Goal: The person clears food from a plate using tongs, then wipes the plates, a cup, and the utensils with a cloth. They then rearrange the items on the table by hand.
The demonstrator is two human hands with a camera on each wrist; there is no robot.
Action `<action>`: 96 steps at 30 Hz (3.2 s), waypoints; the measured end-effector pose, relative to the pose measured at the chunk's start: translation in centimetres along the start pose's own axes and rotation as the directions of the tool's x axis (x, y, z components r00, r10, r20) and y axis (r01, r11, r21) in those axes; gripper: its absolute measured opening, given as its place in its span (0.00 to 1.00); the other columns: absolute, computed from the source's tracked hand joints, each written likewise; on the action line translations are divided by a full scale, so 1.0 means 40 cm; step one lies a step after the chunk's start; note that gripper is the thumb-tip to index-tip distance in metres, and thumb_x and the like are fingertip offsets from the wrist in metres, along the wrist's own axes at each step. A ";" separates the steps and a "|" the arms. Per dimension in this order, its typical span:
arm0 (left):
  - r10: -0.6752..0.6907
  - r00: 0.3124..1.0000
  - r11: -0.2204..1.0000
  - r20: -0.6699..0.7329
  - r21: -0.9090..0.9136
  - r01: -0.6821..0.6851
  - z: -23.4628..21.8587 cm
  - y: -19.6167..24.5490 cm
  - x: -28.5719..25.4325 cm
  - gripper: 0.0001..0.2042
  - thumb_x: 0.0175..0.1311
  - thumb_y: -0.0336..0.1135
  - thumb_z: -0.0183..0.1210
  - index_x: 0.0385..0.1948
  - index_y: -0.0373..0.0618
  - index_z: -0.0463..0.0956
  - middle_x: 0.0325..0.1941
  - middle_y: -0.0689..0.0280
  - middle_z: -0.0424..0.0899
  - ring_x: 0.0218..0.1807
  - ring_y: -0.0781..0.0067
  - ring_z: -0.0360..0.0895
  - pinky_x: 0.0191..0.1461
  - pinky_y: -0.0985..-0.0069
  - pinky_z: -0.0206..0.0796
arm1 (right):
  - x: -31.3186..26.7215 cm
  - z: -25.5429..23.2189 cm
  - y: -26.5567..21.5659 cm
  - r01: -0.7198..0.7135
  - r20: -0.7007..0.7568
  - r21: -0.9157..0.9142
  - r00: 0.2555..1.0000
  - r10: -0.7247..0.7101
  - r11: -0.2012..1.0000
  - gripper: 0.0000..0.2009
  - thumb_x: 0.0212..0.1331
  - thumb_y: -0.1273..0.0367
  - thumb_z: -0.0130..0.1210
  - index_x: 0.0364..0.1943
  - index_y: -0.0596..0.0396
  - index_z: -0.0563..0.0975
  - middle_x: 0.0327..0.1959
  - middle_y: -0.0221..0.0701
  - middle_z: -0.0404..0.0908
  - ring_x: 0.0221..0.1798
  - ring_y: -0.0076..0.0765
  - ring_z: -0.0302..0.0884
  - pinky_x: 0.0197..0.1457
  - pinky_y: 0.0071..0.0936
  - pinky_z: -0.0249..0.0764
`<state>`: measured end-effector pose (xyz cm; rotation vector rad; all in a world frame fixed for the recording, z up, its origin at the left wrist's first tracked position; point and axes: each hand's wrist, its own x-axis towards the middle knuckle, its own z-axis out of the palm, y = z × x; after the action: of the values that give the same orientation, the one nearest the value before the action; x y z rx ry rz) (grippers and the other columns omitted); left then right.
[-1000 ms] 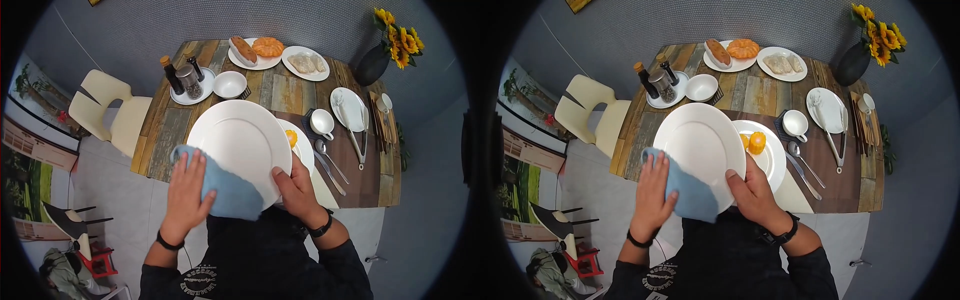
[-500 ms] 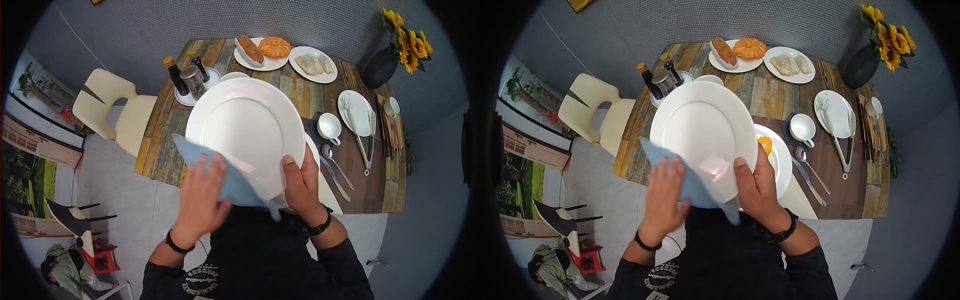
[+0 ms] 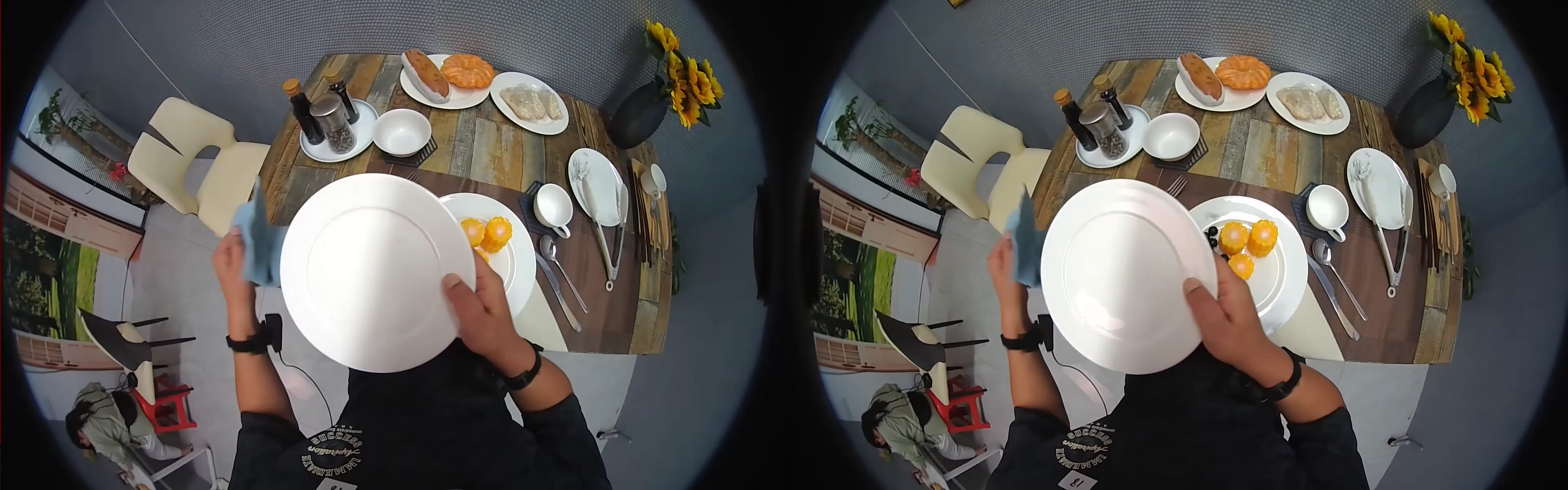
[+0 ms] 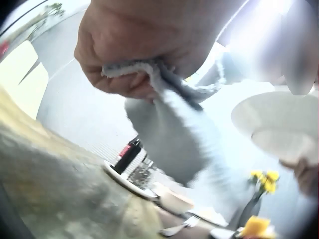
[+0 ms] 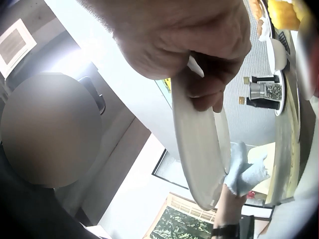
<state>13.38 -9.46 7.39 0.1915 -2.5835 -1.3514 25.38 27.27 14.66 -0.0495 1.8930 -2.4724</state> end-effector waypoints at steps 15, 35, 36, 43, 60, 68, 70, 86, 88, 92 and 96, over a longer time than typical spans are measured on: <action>0.382 0.707 0.742 0.595 0.257 -0.619 0.080 0.335 -0.273 0.23 0.74 0.44 0.51 0.66 0.44 0.74 0.80 0.41 0.53 0.79 0.31 0.50 0.80 0.46 0.40 | 0.012 0.009 0.032 0.085 0.082 -0.216 0.994 -0.068 0.973 0.19 0.72 0.72 0.46 0.65 0.64 0.68 0.50 0.40 0.81 0.50 0.34 0.82 0.54 0.31 0.76; 0.335 0.772 0.799 0.539 0.272 -0.537 0.032 0.255 -0.260 0.32 0.76 0.52 0.43 0.68 0.30 0.65 0.79 0.43 0.57 0.78 0.33 0.53 0.80 0.47 0.43 | 0.000 0.004 0.025 0.074 0.020 -0.211 0.997 -0.071 0.975 0.18 0.71 0.73 0.46 0.63 0.62 0.70 0.47 0.41 0.83 0.48 0.31 0.82 0.53 0.30 0.76; 0.338 0.773 0.803 0.537 0.263 -0.534 0.037 0.254 -0.272 0.31 0.75 0.50 0.46 0.68 0.31 0.65 0.79 0.43 0.57 0.78 0.34 0.53 0.80 0.46 0.42 | 0.002 0.003 0.027 0.075 0.020 -0.213 0.997 -0.073 0.974 0.18 0.71 0.73 0.46 0.63 0.62 0.70 0.47 0.41 0.83 0.48 0.31 0.82 0.53 0.30 0.76; 0.382 0.649 0.757 0.658 0.180 -0.628 0.070 0.307 -0.219 0.33 0.75 0.53 0.46 0.70 0.32 0.63 0.77 0.40 0.59 0.75 0.35 0.59 0.79 0.46 0.43 | -0.004 0.000 0.019 0.131 0.108 -0.314 0.989 -0.102 0.940 0.19 0.70 0.73 0.47 0.63 0.64 0.70 0.46 0.42 0.84 0.47 0.33 0.83 0.52 0.32 0.77; 0.487 0.463 0.727 0.741 -0.050 -0.685 0.112 0.417 -0.306 0.37 0.56 0.51 0.69 0.67 0.43 0.70 0.72 0.51 0.67 0.69 0.46 0.68 0.76 0.41 0.47 | 0.015 -0.028 0.039 0.151 -0.235 -0.156 0.954 -0.185 0.976 0.20 0.73 0.73 0.42 0.67 0.66 0.67 0.58 0.37 0.79 0.59 0.29 0.76 0.62 0.27 0.72; 0.694 0.627 0.707 0.353 -0.170 -0.686 0.042 0.311 -0.249 0.23 0.60 0.45 0.68 0.52 0.40 0.78 0.65 0.51 0.76 0.63 0.53 0.76 0.67 0.56 0.66 | -0.006 -0.082 0.073 -0.065 -0.078 0.224 0.993 0.084 0.972 0.26 0.68 0.73 0.42 0.71 0.64 0.62 0.66 0.41 0.74 0.66 0.37 0.75 0.69 0.34 0.72; 0.609 0.769 0.793 0.193 -0.184 -0.581 0.061 0.221 -0.268 0.22 0.63 0.45 0.66 0.52 0.39 0.77 0.66 0.50 0.76 0.64 0.56 0.76 0.66 0.58 0.68 | -0.009 -0.095 0.061 -0.085 -0.070 0.225 0.992 0.103 0.971 0.27 0.68 0.73 0.42 0.71 0.65 0.62 0.66 0.42 0.74 0.66 0.37 0.75 0.70 0.35 0.72; -0.119 0.848 0.247 0.517 -0.812 0.529 0.125 0.230 -0.332 0.30 0.81 0.51 0.38 0.72 0.35 0.58 0.70 0.49 0.72 0.67 0.57 0.75 0.70 0.63 0.69 | -0.058 -0.057 -0.094 0.468 0.333 -0.840 0.844 -0.421 0.274 0.33 0.58 0.64 0.66 0.69 0.51 0.70 0.60 0.48 0.76 0.59 0.56 0.76 0.62 0.52 0.69; -0.113 0.844 0.246 0.524 -0.808 0.535 0.120 0.228 -0.333 0.30 0.81 0.51 0.38 0.72 0.35 0.58 0.71 0.49 0.71 0.70 0.56 0.72 0.73 0.61 0.64 | -0.050 -0.020 -0.084 0.499 0.412 -0.821 0.854 -0.317 0.277 0.33 0.57 0.62 0.67 0.69 0.48 0.71 0.64 0.50 0.72 0.62 0.57 0.73 0.65 0.54 0.67; -0.101 0.884 0.398 0.456 -0.796 0.456 0.114 0.228 -0.349 0.29 0.81 0.51 0.38 0.72 0.35 0.59 0.69 0.50 0.73 0.66 0.57 0.75 0.71 0.63 0.67 | -0.044 0.019 -0.028 0.505 0.491 -0.842 0.863 -0.118 0.188 0.37 0.59 0.54 0.65 0.71 0.52 0.67 0.74 0.56 0.59 0.71 0.67 0.63 0.75 0.59 0.57; 0.022 0.903 0.635 0.429 -0.704 0.319 0.093 0.217 -0.358 0.28 0.81 0.47 0.38 0.70 0.30 0.60 0.67 0.48 0.74 0.67 0.58 0.75 0.70 0.65 0.66 | 0.009 0.014 -0.042 0.441 0.436 -0.888 0.897 -0.066 0.126 0.37 0.61 0.52 0.63 0.72 0.53 0.66 0.74 0.54 0.60 0.73 0.64 0.62 0.78 0.59 0.52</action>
<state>26.16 1.50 10.56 -0.0262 -2.0009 -2.6603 25.04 27.17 16.44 -0.7840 3.0755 -0.6364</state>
